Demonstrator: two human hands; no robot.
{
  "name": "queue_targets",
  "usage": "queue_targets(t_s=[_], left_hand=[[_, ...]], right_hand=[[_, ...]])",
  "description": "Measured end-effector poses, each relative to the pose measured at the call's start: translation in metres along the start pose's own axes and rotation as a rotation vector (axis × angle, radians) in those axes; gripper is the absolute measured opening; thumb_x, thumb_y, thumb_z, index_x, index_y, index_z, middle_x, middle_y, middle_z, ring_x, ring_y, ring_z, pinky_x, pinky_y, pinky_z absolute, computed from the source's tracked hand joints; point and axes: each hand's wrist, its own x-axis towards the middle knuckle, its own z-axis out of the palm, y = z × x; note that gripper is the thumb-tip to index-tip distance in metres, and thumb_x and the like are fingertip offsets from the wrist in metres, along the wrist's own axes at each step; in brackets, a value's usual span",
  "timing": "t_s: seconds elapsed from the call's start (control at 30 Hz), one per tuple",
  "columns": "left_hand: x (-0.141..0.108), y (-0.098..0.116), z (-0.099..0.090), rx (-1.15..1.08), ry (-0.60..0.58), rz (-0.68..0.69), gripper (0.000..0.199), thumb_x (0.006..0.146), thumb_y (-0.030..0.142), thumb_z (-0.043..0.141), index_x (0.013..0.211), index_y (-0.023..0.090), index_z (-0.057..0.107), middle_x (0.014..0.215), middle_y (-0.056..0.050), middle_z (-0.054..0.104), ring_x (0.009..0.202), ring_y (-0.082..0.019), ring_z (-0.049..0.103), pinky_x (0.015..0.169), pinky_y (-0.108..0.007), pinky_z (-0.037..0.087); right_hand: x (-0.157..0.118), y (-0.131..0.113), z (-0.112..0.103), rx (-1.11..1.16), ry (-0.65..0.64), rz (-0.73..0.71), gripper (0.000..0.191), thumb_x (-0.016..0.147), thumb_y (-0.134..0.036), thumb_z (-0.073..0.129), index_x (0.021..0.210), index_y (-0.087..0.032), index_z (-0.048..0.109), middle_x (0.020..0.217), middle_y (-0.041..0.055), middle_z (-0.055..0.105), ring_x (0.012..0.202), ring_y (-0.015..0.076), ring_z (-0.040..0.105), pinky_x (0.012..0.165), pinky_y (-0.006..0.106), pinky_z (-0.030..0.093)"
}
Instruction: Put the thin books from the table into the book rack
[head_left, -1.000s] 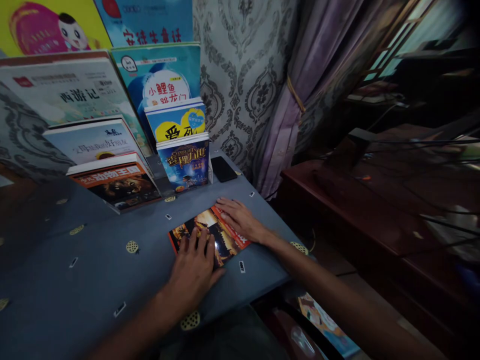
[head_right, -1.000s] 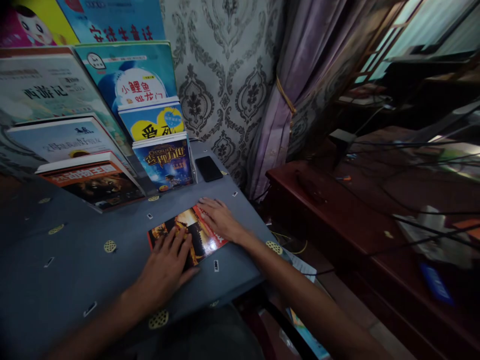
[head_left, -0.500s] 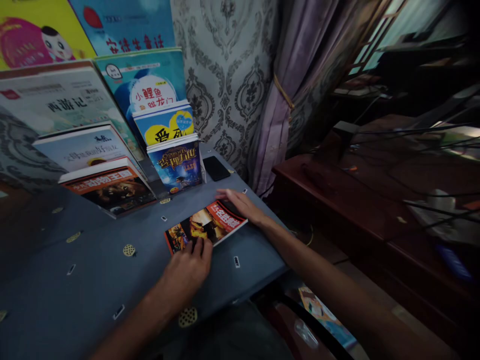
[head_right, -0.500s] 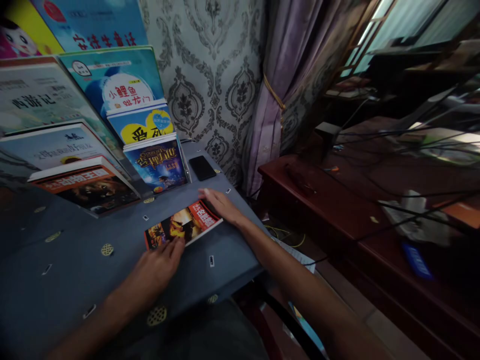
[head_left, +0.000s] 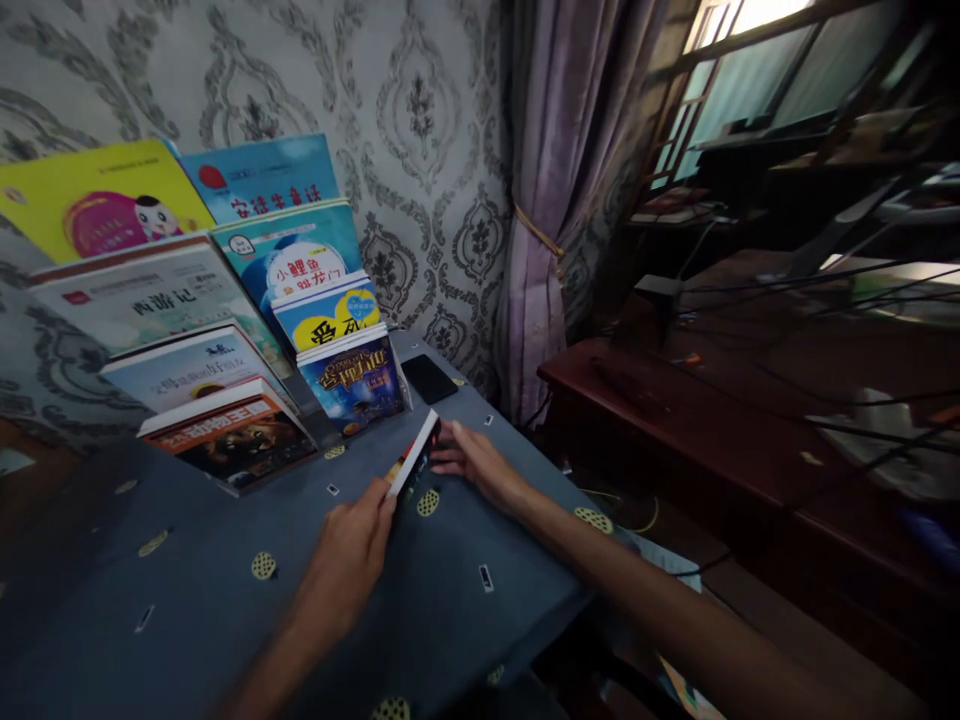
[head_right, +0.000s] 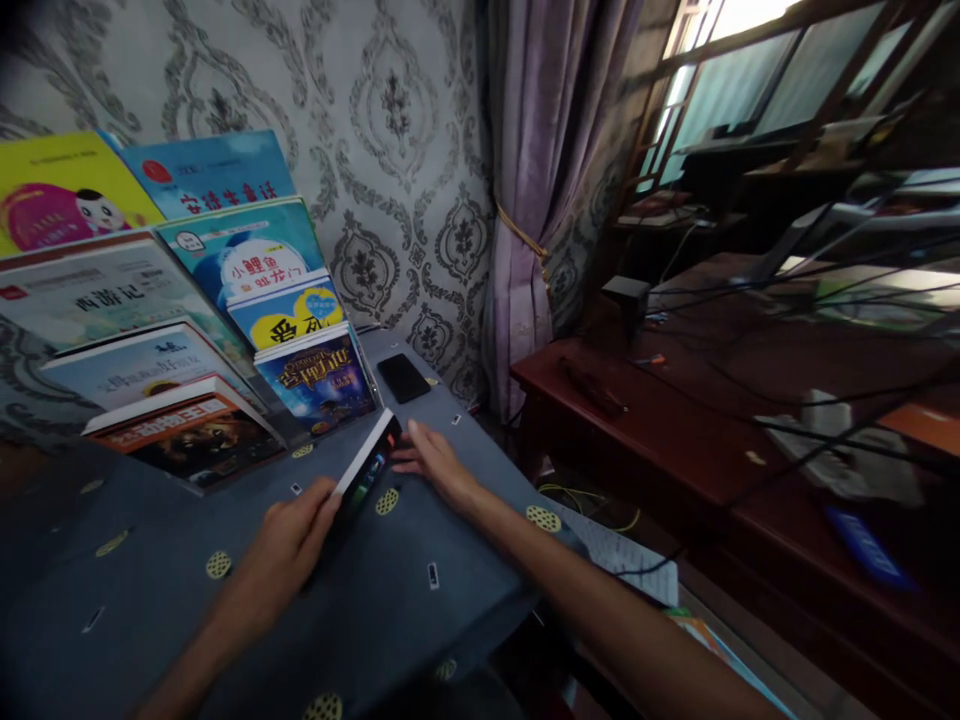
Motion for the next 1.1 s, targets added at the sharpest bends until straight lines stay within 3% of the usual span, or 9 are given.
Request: queue_targets(t_s=[0.17,0.33,0.63,0.77,0.93,1.1], left_hand=[[0.008,-0.003,-0.005,-0.128,0.068,0.013,0.038,0.092,0.052,0.032,0.073,0.023,0.048,0.060,0.003,0.046,0.061,-0.018,0.050,0.064,-0.029,0.032],[0.018,-0.011,-0.007,-0.364,0.012,-0.045,0.045,0.084,0.063,0.038,0.071,0.022,0.050,0.061,0.003,0.044,0.059,-0.015,0.044,0.058,-0.028,0.032],[0.026,-0.014,0.002,-0.604,-0.087,-0.110,0.056,0.073,0.075,0.054,0.071,0.019,0.052,0.057,0.005,0.044,0.053,-0.012,0.042,0.049,-0.024,0.030],[0.024,-0.016,0.000,-0.661,-0.073,-0.112,0.056,0.071,0.074,0.058,0.070,0.019,0.053,0.059,0.005,0.045,0.054,-0.011,0.042,0.050,-0.023,0.032],[0.023,-0.017,-0.001,-0.721,-0.121,-0.135,0.054,0.071,0.071,0.062,0.069,0.019,0.051,0.060,0.006,0.046,0.054,-0.010,0.042,0.050,-0.022,0.033],[0.023,-0.019,0.006,-0.811,-0.181,-0.163,0.054,0.069,0.071,0.065,0.071,0.019,0.051,0.059,0.005,0.050,0.052,-0.010,0.045,0.050,-0.022,0.038]], right_hand=[[-0.014,0.005,0.023,0.068,-0.158,0.068,0.048,0.084,-0.057,0.072,0.117,-0.023,0.068,0.118,0.0092,0.068,0.096,0.0183,0.069,0.075,0.029,0.061],[-0.029,0.004,0.036,0.092,-0.301,0.118,0.057,0.081,-0.063,0.071,0.124,-0.026,0.063,0.123,0.0089,0.067,0.100,0.0213,0.069,0.069,0.032,0.061],[-0.033,0.004,0.039,0.132,-0.301,0.176,0.062,0.079,-0.068,0.069,0.117,-0.020,0.064,0.098,0.0078,0.074,0.095,0.0251,0.070,0.081,0.040,0.059],[-0.033,0.003,0.036,0.126,-0.297,0.215,0.062,0.080,-0.072,0.066,0.111,-0.019,0.067,0.098,0.0081,0.075,0.095,0.0258,0.071,0.084,0.041,0.058],[-0.032,0.000,0.033,0.183,-0.277,0.278,0.054,0.088,-0.067,0.059,0.115,-0.021,0.068,0.103,0.0077,0.076,0.105,0.0267,0.070,0.099,0.045,0.053],[-0.029,0.000,0.027,0.230,-0.211,0.373,0.055,0.091,-0.065,0.054,0.111,-0.015,0.069,0.096,0.0110,0.078,0.096,0.0268,0.074,0.096,0.045,0.055]])
